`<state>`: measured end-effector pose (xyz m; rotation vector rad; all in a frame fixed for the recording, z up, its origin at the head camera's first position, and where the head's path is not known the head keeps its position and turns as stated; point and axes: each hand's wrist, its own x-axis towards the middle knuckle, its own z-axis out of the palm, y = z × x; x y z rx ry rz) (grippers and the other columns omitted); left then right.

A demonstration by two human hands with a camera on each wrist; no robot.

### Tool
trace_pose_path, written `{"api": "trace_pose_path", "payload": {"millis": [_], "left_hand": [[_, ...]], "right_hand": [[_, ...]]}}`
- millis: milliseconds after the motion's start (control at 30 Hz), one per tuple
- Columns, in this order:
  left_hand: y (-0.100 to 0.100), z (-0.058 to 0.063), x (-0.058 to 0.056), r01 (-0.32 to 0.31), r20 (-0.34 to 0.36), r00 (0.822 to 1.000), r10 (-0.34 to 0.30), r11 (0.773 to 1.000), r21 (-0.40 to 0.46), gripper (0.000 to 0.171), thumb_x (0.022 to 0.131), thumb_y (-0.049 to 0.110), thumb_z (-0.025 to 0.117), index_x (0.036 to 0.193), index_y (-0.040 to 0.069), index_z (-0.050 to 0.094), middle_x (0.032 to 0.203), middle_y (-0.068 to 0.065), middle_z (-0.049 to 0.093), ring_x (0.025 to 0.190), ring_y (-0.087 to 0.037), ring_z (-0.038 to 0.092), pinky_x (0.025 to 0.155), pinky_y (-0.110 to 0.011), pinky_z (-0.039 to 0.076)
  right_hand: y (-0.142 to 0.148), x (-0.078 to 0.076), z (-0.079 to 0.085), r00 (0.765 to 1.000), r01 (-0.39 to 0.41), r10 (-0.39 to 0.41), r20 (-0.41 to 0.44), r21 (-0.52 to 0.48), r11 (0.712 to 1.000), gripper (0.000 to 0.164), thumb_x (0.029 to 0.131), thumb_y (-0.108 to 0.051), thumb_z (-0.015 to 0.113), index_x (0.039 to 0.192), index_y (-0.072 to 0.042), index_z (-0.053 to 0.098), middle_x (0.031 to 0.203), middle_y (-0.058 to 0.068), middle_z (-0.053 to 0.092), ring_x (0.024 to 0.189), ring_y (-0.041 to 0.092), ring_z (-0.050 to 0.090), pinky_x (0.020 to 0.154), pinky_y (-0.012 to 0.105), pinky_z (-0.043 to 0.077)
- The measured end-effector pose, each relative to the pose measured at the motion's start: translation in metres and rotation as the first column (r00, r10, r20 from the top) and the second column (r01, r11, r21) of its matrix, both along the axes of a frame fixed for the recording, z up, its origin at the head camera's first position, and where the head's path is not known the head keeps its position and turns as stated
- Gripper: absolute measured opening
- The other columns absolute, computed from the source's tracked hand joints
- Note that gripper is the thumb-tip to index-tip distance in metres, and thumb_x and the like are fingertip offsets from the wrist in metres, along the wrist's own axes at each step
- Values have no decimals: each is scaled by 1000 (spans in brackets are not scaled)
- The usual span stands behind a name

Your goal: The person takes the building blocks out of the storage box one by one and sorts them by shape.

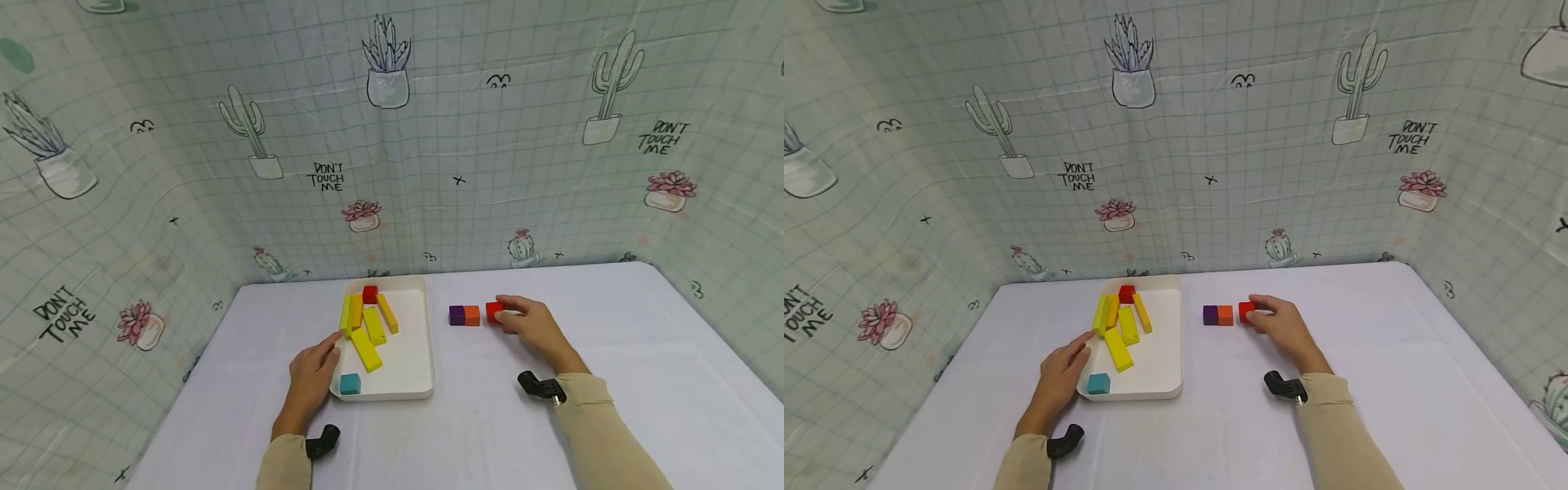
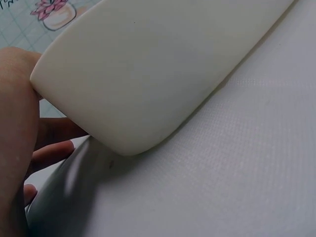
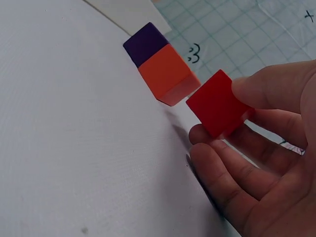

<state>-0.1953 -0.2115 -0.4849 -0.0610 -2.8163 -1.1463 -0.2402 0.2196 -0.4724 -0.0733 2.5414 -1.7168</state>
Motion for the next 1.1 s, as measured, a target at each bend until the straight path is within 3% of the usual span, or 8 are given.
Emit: {"api": "trace_pose_path", "payload": {"millis": [167, 267, 500, 800, 1100], "left_hand": [[1, 1, -2, 1, -2, 1000, -1, 1000, 11, 42, 106, 28, 47, 147, 22, 54, 137, -10, 62, 131, -34, 45, 116, -59, 11], [2, 1, -2, -1, -4, 1000, 1, 1000, 14, 42, 106, 29, 47, 146, 22, 54, 136, -10, 62, 130, -34, 46, 116, -59, 11], [3, 2, 0, -8, -14, 1000, 8, 1000, 6, 42, 105, 27, 47, 145, 20, 55, 135, -10, 63, 128, -33, 48, 115, -58, 14], [3, 1, 1, -8, -18, 1000, 8, 1000, 6, 41, 105, 27, 48, 145, 20, 56, 135, -10, 63, 127, -33, 49, 114, -59, 15], [1, 1, 2, -5, -43, 999, 5, 1000, 5, 40, 105, 27, 48, 144, 19, 57, 133, -11, 64, 125, -34, 51, 113, -60, 18]], "right_hand": [[1, -2, -1, 999, 24, -25, 24, 35, 999, 56, 101, -28, 60, 149, -2, 46, 147, 23, 48, 100, 28, 71, 100, 47, 49], [2, -3, -2, 999, 26, -28, 28, 43, 999, 56, 101, -28, 59, 149, -1, 46, 147, 24, 47, 100, 28, 71, 100, 47, 49], [0, -3, 1, 999, 32, -33, 7, 55, 998, 54, 101, -26, 60, 145, 1, 49, 143, 26, 50, 98, 29, 71, 91, 38, 55], [-4, -6, -2, 998, 40, -28, -60, 212, 976, 49, 98, -29, 64, 138, -2, 58, 119, 20, 68, 89, 24, 67, 76, 34, 51], [-8, -8, -3, 997, 26, -7, -77, 254, 967, 47, 98, -24, 64, 137, 0, 59, 120, 23, 67, 91, 25, 65, 77, 34, 51]]}}
